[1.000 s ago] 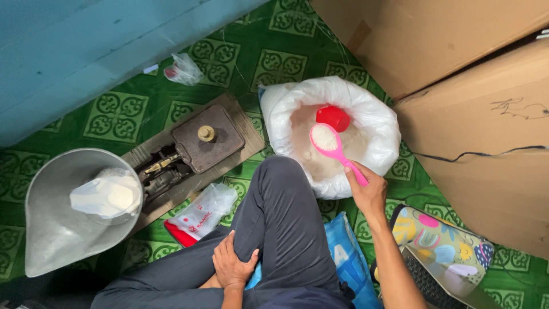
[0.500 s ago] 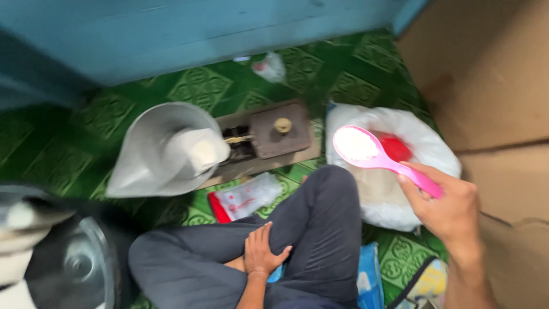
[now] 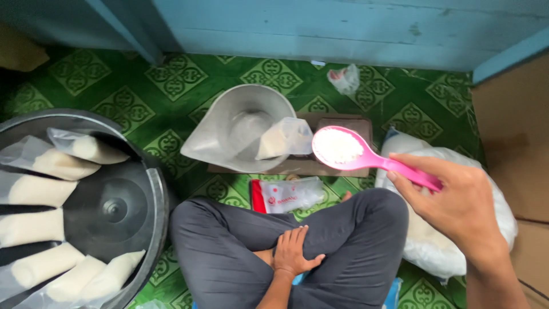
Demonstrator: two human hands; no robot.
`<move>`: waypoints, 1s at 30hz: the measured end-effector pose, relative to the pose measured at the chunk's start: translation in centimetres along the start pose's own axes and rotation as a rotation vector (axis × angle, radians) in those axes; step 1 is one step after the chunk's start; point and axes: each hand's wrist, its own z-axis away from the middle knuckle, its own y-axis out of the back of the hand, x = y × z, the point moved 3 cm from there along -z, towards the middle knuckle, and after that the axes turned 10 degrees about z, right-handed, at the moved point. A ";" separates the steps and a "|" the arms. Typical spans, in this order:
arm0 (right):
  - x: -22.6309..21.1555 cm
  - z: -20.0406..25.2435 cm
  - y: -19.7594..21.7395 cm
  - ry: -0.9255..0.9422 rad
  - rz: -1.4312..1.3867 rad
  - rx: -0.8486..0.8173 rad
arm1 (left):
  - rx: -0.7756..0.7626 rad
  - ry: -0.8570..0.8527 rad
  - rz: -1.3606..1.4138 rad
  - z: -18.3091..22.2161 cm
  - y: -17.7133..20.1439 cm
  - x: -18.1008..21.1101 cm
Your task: The person scoops white powder from a large bag into small plastic bags, then uses a heat sealer to seal them.
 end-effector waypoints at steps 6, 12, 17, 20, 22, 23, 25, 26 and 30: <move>-2.6 -2.9 -2.3 0.052 -0.019 -0.051 | -0.053 0.047 0.052 0.1 -0.2 -0.5; -4.1 -4.2 -3.0 0.128 0.100 -0.060 | -0.098 0.060 0.084 0.2 -0.5 -0.8; -4.9 -4.9 -3.5 0.214 0.157 -0.041 | -0.127 0.074 0.057 0.3 -0.8 -0.9; -5.3 -5.4 -3.5 0.215 0.180 -0.078 | -0.079 0.055 0.030 0.3 -0.9 -0.9; -5.6 -5.7 -3.4 0.218 0.192 -0.080 | -0.075 0.055 0.040 0.3 -0.9 -0.9; -5.8 -5.8 -3.3 0.220 0.203 -0.081 | -0.071 0.054 0.049 0.3 -0.8 -0.8; -5.9 -6.0 -3.5 0.230 0.230 -0.076 | -0.093 0.065 0.047 0.3 -1.0 -1.0; -6.0 -6.1 -3.6 0.238 0.255 -0.070 | -0.116 0.075 0.043 0.4 -1.1 -1.1; -6.0 -6.2 -4.2 0.276 0.272 -0.047 | -0.098 0.069 0.045 0.3 -0.8 -0.9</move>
